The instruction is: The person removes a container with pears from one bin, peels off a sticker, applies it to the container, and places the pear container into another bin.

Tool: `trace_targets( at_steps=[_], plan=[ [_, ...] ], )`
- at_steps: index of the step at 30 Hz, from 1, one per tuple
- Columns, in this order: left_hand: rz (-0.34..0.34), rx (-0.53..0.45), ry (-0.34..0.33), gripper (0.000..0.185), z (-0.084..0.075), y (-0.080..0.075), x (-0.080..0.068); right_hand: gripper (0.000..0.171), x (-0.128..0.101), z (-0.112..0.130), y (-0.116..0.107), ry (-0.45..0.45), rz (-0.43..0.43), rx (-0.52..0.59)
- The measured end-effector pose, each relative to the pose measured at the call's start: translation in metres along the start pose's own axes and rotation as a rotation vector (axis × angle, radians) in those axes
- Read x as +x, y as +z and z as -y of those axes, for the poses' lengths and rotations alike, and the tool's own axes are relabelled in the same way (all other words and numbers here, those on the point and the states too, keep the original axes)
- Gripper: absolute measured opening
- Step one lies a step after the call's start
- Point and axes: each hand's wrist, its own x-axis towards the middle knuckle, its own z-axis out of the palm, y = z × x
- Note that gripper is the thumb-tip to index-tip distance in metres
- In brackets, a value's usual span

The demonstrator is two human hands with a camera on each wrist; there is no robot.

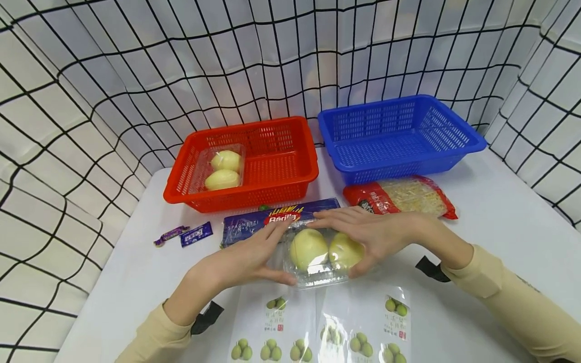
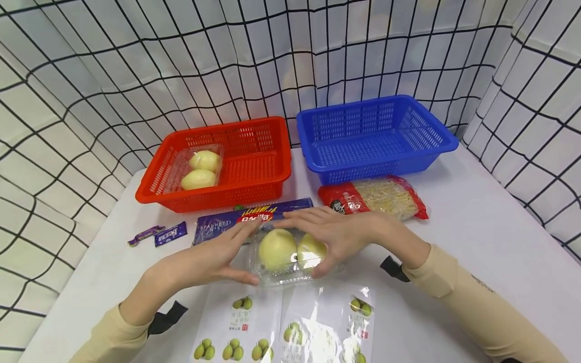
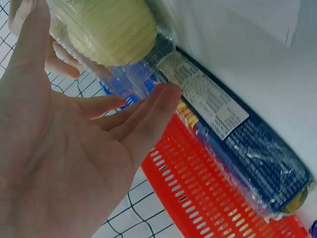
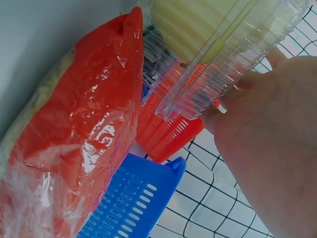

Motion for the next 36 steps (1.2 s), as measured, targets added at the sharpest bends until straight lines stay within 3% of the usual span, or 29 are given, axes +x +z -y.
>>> trace_targets(
  at_steps=[3,6,9,11,15,21,25,30,36],
  plan=[
    [0.016,-0.055,-0.054,0.113,-0.001,-0.006,-0.007,0.101,0.000,0.002,-0.001,0.005,-0.002,-0.007],
    [0.079,-0.093,-0.152,0.084,0.002,-0.016,-0.016,0.100,0.000,0.005,0.000,0.020,0.013,-0.012],
    [0.185,-0.021,-0.278,0.045,0.008,-0.023,-0.024,0.098,0.001,0.011,0.001,0.047,0.042,-0.027],
    [0.248,0.058,-0.325,0.032,0.012,-0.023,-0.025,0.097,0.001,0.017,0.002,0.056,0.056,-0.047],
    [0.292,0.119,-0.368,0.034,0.016,-0.015,-0.020,0.091,0.003,0.033,0.005,0.005,0.060,-0.095],
    [0.281,0.184,-0.446,0.036,0.017,-0.007,-0.013,0.061,0.022,0.075,0.019,-0.248,0.033,-0.201],
    [0.294,0.244,-0.470,0.041,0.020,-0.008,-0.011,0.044,0.041,0.094,0.035,-0.351,0.046,-0.368],
    [0.303,0.260,-0.472,0.043,0.022,-0.007,-0.010,0.038,0.059,0.098,0.053,-0.328,0.061,-0.556],
    [0.310,0.265,-0.471,0.042,0.022,-0.007,-0.008,0.035,0.061,0.097,0.059,-0.297,0.051,-0.602]
  ],
)
